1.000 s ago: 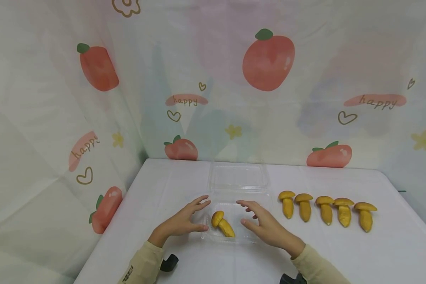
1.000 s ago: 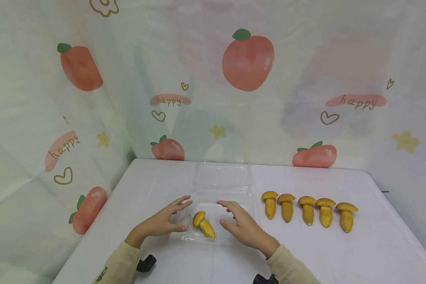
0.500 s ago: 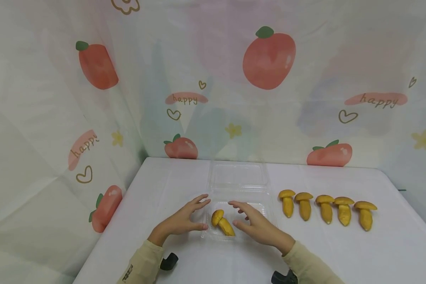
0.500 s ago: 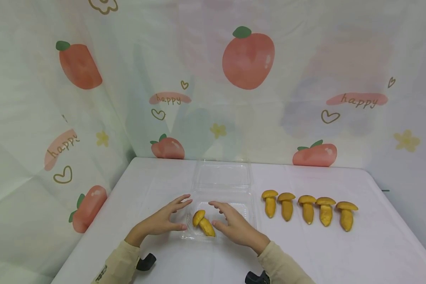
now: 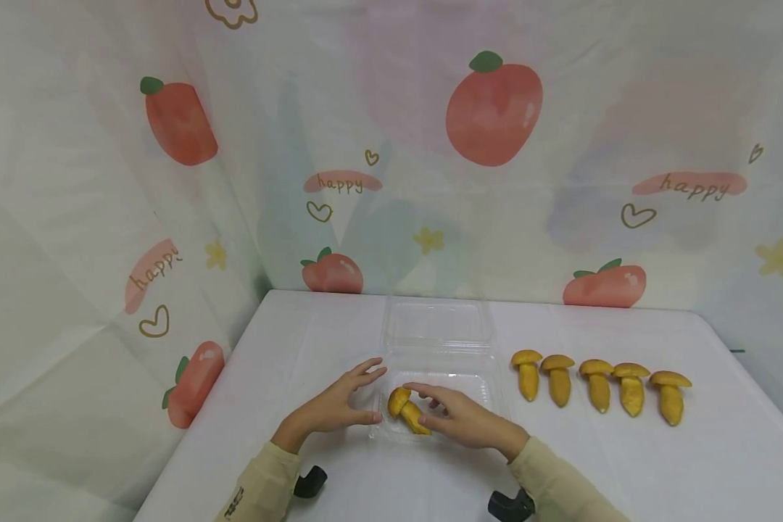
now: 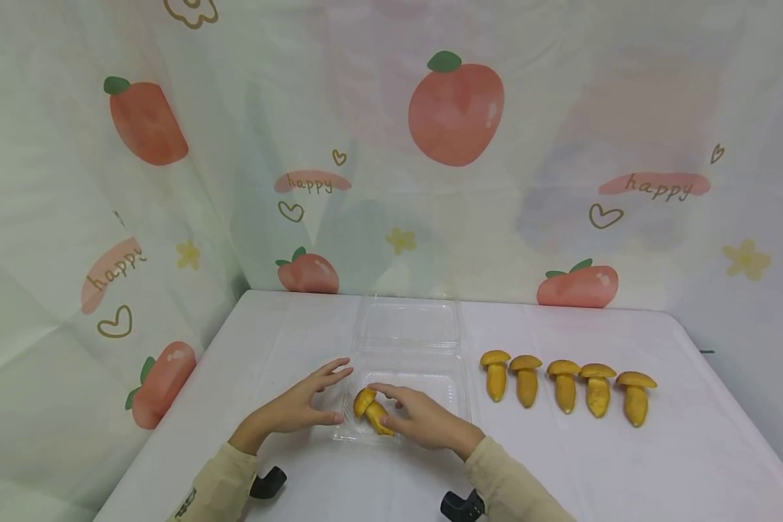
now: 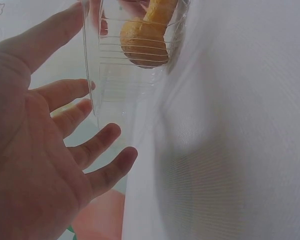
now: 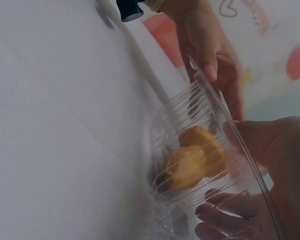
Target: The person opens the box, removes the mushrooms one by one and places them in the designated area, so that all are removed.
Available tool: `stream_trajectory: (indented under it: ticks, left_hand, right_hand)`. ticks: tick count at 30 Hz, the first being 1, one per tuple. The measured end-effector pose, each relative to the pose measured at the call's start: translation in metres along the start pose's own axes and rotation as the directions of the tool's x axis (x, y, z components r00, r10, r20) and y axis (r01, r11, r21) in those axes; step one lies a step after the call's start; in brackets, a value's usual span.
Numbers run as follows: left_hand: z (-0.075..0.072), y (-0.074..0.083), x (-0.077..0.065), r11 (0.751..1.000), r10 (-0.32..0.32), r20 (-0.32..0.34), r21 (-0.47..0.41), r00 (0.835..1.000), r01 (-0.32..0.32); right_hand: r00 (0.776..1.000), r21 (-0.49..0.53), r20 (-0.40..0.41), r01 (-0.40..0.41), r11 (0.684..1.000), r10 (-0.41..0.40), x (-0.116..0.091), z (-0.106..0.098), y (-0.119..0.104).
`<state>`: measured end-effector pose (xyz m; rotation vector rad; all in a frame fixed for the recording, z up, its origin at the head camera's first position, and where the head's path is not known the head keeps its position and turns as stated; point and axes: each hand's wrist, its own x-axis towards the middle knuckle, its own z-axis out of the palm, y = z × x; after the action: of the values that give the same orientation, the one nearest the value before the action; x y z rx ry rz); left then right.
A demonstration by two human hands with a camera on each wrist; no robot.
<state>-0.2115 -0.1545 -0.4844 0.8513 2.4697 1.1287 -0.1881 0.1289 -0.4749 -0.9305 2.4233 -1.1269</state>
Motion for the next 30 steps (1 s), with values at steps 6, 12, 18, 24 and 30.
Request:
stream_trajectory:
  ticks: [6, 12, 18, 24, 30]
  left_hand:
    - [0.0, 0.001, -0.001, 1.0, 0.002, -0.001, -0.004, 1.0, -0.002]
    - [0.0, 0.002, -0.001, 1.0, 0.009, -0.001, 0.013, 1.0, -0.009]
    - [0.0, 0.0, -0.001, 1.0, -0.007, -0.009, 0.021, 1.0, 0.008]
    - [0.0, -0.001, -0.001, 1.0, -0.011, -0.008, 0.004, 1.0, 0.011]
    - [-0.001, 0.0, -0.001, 1.0, 0.0, -0.004, 0.008, 1.0, 0.0]
  right_hand:
    - [0.994, 0.044, 0.112, 0.008, 0.999, -0.013, 0.007, 0.001, 0.001]
    - [0.99, 0.038, 0.138, 0.014, 0.999, -0.019, 0.012, 0.002, 0.0]
    - [0.996, 0.046, 0.094, -0.002, 0.999, -0.002, 0.016, 0.002, -0.003]
    - [0.998, 0.058, 0.062, 0.01, 0.998, -0.014, 0.02, 0.003, 0.001]
    - [0.992, 0.09, 0.122, 0.022, 0.996, -0.033, 0.02, 0.003, 0.0]
